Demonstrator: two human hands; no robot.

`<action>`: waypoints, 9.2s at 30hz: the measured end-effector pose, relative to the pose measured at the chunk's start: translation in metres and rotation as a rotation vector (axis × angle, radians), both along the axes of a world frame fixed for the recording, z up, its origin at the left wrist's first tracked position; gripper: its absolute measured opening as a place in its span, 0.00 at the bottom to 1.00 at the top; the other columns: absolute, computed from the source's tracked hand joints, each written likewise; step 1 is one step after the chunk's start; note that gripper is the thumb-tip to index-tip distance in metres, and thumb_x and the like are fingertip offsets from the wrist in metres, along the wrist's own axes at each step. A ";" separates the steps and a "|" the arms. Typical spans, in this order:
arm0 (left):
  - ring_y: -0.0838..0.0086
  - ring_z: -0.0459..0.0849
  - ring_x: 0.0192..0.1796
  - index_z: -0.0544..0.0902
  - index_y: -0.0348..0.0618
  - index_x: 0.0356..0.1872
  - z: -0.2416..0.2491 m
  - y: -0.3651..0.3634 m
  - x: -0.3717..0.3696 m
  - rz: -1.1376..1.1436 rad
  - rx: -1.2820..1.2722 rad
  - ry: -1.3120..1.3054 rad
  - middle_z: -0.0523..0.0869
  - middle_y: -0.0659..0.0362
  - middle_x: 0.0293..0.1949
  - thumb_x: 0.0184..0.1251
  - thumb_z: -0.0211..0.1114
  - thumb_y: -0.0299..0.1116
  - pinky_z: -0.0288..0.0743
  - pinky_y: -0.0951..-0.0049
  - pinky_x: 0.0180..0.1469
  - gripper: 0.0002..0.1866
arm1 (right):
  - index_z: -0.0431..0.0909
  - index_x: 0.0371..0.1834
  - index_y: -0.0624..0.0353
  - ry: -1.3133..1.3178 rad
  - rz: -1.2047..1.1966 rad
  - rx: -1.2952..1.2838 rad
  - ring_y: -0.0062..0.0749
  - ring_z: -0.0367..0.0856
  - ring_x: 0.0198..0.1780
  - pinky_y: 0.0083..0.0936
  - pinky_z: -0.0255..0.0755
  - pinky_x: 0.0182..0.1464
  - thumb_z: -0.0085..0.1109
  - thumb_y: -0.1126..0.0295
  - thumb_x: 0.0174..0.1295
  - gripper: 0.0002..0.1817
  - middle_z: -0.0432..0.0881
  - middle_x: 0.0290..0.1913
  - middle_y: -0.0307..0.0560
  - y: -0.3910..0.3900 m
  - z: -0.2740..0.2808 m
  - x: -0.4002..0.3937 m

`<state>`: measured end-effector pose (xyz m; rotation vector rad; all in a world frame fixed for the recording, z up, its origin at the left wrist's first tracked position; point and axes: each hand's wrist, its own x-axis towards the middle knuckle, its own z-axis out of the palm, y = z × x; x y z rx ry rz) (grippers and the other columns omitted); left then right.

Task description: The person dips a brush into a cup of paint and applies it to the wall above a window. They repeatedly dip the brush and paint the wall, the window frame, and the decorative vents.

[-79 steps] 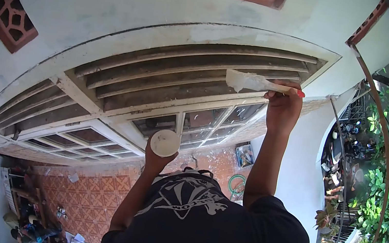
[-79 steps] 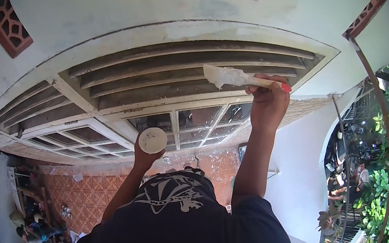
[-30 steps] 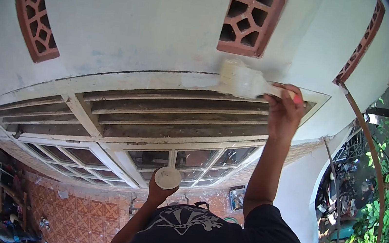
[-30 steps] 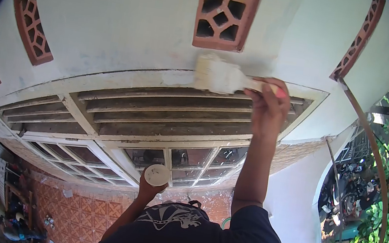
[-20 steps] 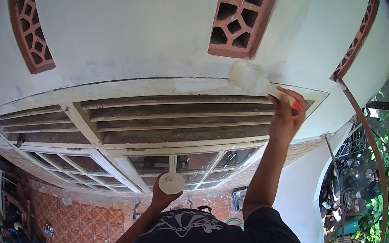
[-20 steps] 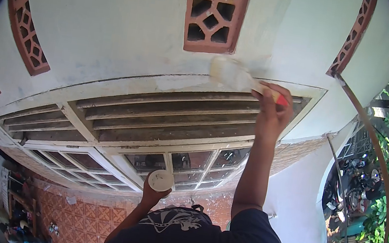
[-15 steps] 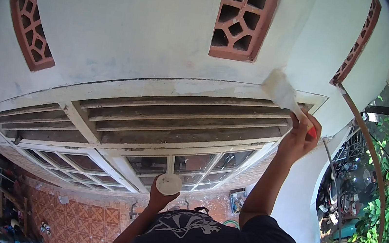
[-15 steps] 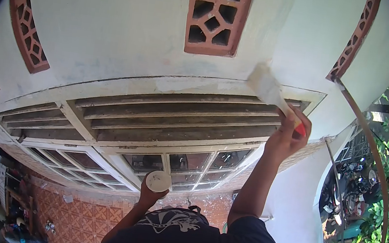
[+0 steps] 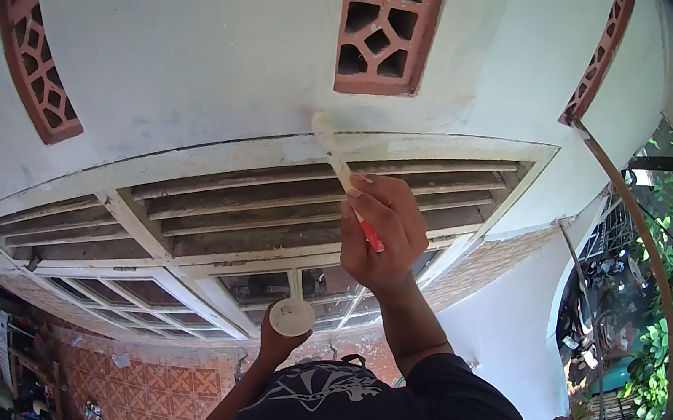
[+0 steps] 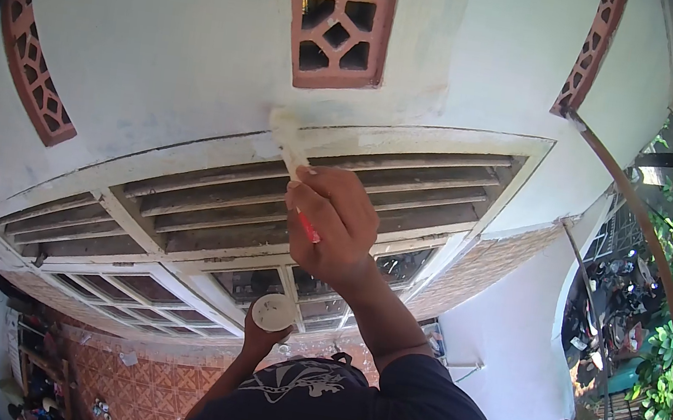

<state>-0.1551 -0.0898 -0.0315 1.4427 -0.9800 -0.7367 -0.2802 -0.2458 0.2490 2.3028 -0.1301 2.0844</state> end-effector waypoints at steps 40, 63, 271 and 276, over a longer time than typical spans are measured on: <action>0.66 0.82 0.55 0.71 0.41 0.59 0.085 -0.057 0.010 -0.035 -0.237 -0.183 0.82 0.53 0.53 0.36 0.86 0.34 0.76 0.66 0.58 0.44 | 0.79 0.42 0.64 0.436 0.470 1.029 0.27 0.84 0.39 0.22 0.76 0.45 0.63 0.77 0.61 0.08 0.85 0.38 0.47 0.000 -0.110 -0.031; 0.61 0.83 0.54 0.72 0.38 0.59 0.077 -0.047 0.012 0.023 -0.261 -0.160 0.82 0.50 0.52 0.38 0.85 0.35 0.77 0.64 0.57 0.43 | 0.75 0.46 0.66 0.160 0.646 1.059 0.33 0.85 0.43 0.25 0.78 0.48 0.63 0.79 0.61 0.11 0.85 0.43 0.57 0.000 -0.113 -0.043; 0.63 0.82 0.55 0.69 0.39 0.60 0.014 -0.036 -0.033 -0.058 -0.069 -0.064 0.81 0.52 0.52 0.39 0.84 0.33 0.76 0.63 0.58 0.43 | 0.78 0.40 0.60 0.333 0.113 -0.226 0.44 0.86 0.36 0.31 0.80 0.37 0.69 0.83 0.46 0.17 0.86 0.38 0.53 -0.029 0.056 -0.057; 0.62 0.83 0.53 0.70 0.39 0.58 0.016 -0.031 -0.024 -0.018 -0.138 -0.102 0.83 0.50 0.50 0.38 0.84 0.34 0.78 0.63 0.55 0.43 | 0.79 0.37 0.61 0.565 0.198 -0.280 0.39 0.83 0.32 0.30 0.77 0.33 0.68 0.83 0.44 0.15 0.83 0.33 0.49 -0.040 0.096 -0.021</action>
